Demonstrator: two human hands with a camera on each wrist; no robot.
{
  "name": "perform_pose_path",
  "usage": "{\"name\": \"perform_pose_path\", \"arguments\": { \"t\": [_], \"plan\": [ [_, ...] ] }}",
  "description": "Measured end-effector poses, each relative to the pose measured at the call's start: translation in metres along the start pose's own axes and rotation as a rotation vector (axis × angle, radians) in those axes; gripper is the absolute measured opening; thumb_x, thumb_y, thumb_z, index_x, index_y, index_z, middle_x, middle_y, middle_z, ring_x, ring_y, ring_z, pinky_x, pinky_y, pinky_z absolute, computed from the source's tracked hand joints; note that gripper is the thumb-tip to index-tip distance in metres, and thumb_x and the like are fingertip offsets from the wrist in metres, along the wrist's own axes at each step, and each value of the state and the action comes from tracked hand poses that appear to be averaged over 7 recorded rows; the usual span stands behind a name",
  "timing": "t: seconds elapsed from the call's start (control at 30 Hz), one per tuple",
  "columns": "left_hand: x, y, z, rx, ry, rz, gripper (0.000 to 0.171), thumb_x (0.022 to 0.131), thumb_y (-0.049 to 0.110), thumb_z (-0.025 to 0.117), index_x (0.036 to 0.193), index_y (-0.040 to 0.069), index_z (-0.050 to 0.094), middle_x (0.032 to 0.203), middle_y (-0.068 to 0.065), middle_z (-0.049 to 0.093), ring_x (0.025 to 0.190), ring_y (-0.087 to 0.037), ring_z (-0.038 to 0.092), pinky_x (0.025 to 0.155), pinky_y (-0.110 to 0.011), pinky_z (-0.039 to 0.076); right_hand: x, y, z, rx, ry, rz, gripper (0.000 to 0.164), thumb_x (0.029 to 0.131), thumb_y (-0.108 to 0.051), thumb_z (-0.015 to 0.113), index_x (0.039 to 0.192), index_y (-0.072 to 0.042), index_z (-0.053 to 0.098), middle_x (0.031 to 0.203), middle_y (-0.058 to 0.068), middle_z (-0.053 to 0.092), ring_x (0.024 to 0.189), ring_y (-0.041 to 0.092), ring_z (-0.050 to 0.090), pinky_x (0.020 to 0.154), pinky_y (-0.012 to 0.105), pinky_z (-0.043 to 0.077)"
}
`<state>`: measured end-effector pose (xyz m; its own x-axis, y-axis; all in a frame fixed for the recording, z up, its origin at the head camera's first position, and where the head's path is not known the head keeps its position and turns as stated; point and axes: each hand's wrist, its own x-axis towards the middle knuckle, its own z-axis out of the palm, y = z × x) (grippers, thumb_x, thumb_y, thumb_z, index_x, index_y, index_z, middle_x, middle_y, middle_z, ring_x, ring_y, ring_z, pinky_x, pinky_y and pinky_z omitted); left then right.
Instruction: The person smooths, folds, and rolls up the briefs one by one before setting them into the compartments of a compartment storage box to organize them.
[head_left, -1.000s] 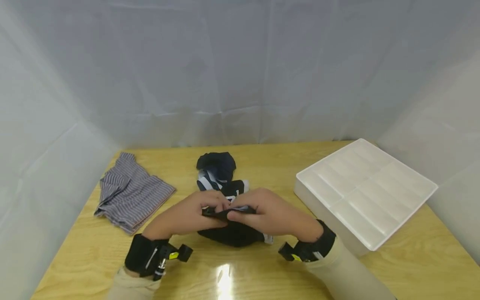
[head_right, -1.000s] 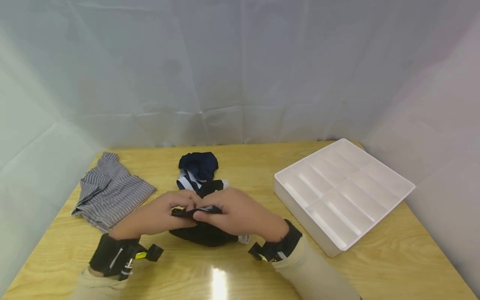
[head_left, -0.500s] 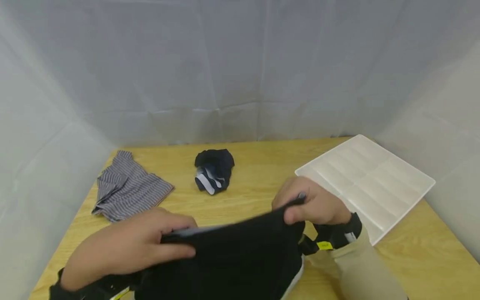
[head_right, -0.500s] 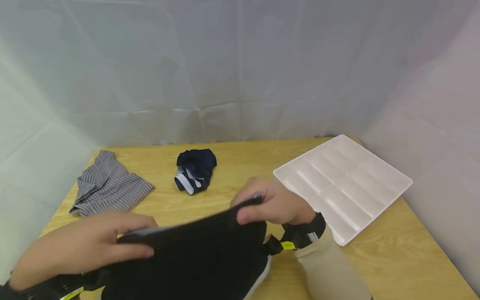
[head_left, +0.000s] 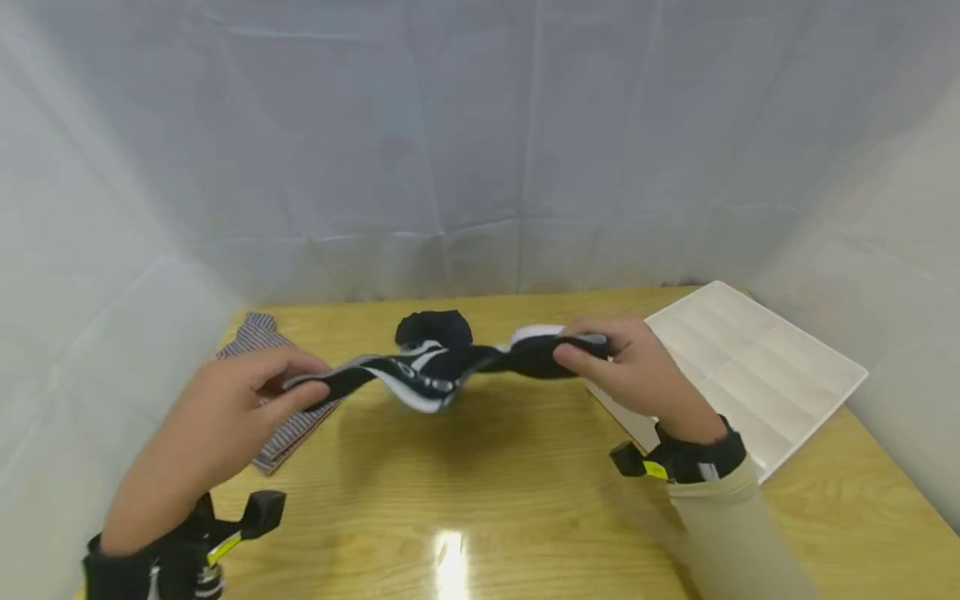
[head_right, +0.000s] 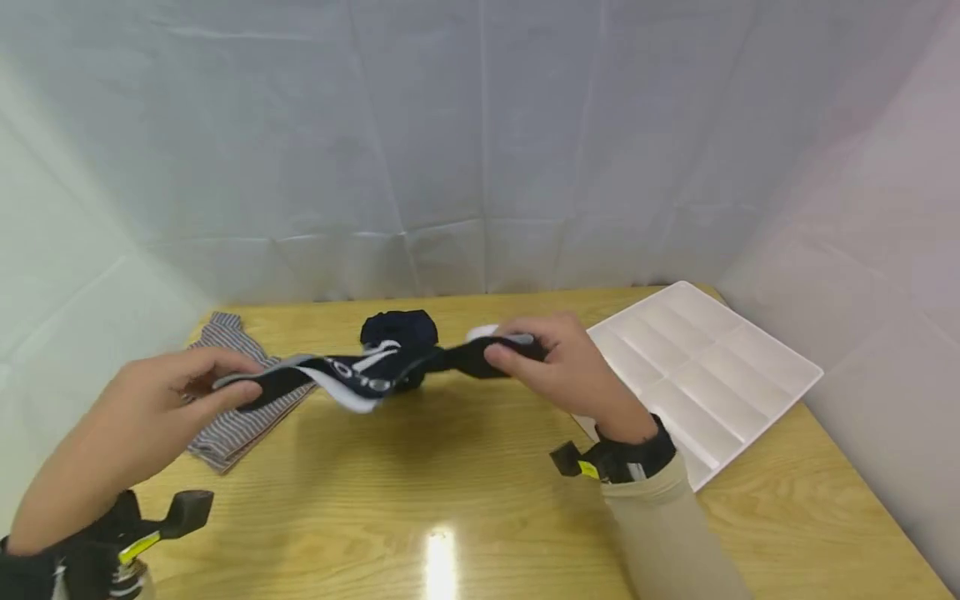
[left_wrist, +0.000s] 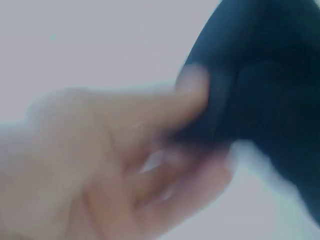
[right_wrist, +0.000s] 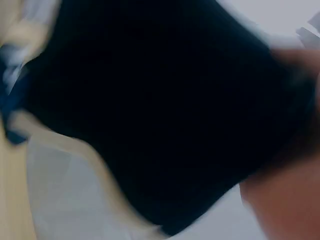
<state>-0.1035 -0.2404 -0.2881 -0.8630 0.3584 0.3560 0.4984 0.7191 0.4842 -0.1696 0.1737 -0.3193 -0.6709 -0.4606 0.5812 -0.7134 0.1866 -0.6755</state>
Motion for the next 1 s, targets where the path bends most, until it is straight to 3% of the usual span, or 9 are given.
{"name": "perform_pose_path", "arguments": {
  "t": [0.13,0.2,0.23,0.3,0.43,0.63,0.77,0.9,1.0],
  "plan": [
    [-0.006,-0.005,-0.003,-0.595,-0.178,0.468,0.014,0.094,-0.002,0.071,0.102,0.009,0.069,0.086,0.003,0.066,0.071,-0.009,0.058,0.056,-0.025,0.044,-0.009,-0.003,-0.019,0.602,-0.209,-0.159,0.008,0.099,-0.010,0.070,0.102,-0.004,0.074,0.090,0.003,0.073,0.070,0.019,0.061,0.061,0.033,0.050],
    [-0.005,-0.013,-0.005,-0.803,-0.293,0.589,0.016,0.095,-0.013,0.063,0.103,0.001,0.064,0.086,-0.005,0.061,0.072,-0.015,0.054,0.056,-0.028,0.043,-0.009,-0.004,-0.027,0.726,-0.310,-0.129,0.010,0.101,-0.012,0.067,0.101,-0.004,0.072,0.089,0.004,0.072,0.069,0.021,0.059,0.060,0.035,0.049],
    [-0.003,-0.017,-0.006,-0.845,-0.339,0.581,0.019,0.095,-0.016,0.059,0.105,0.000,0.063,0.086,-0.007,0.058,0.071,-0.016,0.052,0.056,-0.030,0.043,-0.008,-0.005,-0.030,0.707,-0.344,-0.067,0.009,0.101,-0.011,0.066,0.098,-0.004,0.072,0.087,0.003,0.070,0.068,0.022,0.058,0.060,0.036,0.048],
    [0.000,-0.027,-0.007,-0.818,-0.414,0.421,0.024,0.097,-0.017,0.055,0.107,0.003,0.063,0.083,-0.007,0.054,0.066,-0.017,0.048,0.053,-0.031,0.042,-0.004,-0.007,-0.034,0.536,-0.402,0.155,0.012,0.102,-0.016,0.067,0.095,-0.009,0.073,0.086,0.000,0.069,0.072,0.019,0.059,0.064,0.033,0.050],
    [0.015,-0.053,0.009,-0.570,-0.550,0.028,0.013,0.104,0.003,0.057,0.110,0.011,0.066,0.084,-0.002,0.061,0.055,-0.012,0.045,0.056,-0.030,0.049,0.010,0.003,-0.023,0.046,-0.541,0.523,0.018,0.102,-0.032,0.067,0.093,-0.018,0.074,0.089,0.000,0.068,0.082,0.018,0.063,0.078,0.033,0.052],
    [0.031,-0.093,0.070,-0.226,-0.465,-0.329,0.030,0.103,0.020,0.064,0.124,-0.002,0.062,0.096,-0.009,0.064,0.078,-0.019,0.057,0.069,-0.036,0.050,0.016,0.040,0.016,-0.340,-0.481,0.741,0.036,0.105,-0.029,0.062,0.131,-0.004,0.060,0.110,0.013,0.068,0.087,0.029,0.068,0.078,0.042,0.055],
    [0.028,-0.102,0.087,-0.069,-0.415,-0.426,0.039,0.097,0.016,0.070,0.127,-0.007,0.059,0.103,-0.018,0.064,0.083,-0.026,0.058,0.072,-0.041,0.049,0.015,0.047,0.036,-0.551,-0.486,0.684,0.044,0.105,-0.025,0.062,0.142,-0.002,0.053,0.125,0.015,0.066,0.108,0.030,0.066,0.090,0.046,0.053],
    [0.024,-0.102,0.093,-0.025,-0.406,-0.467,0.025,0.094,0.011,0.072,0.112,-0.005,0.064,0.097,-0.016,0.066,0.079,-0.026,0.058,0.069,-0.040,0.049,0.011,0.049,0.052,-0.527,-0.686,0.479,0.030,0.105,-0.022,0.063,0.131,-0.007,0.067,0.125,0.008,0.068,0.116,0.028,0.064,0.098,0.044,0.052],
    [0.021,-0.106,0.099,-0.031,-0.368,-0.485,0.021,0.093,0.010,0.073,0.107,-0.005,0.066,0.100,-0.018,0.068,0.080,-0.024,0.058,0.070,-0.040,0.049,0.006,0.053,0.060,-0.496,-0.803,0.492,0.033,0.105,-0.025,0.063,0.132,-0.007,0.068,0.134,0.010,0.064,0.126,0.030,0.059,0.104,0.045,0.048]
  ]
}}
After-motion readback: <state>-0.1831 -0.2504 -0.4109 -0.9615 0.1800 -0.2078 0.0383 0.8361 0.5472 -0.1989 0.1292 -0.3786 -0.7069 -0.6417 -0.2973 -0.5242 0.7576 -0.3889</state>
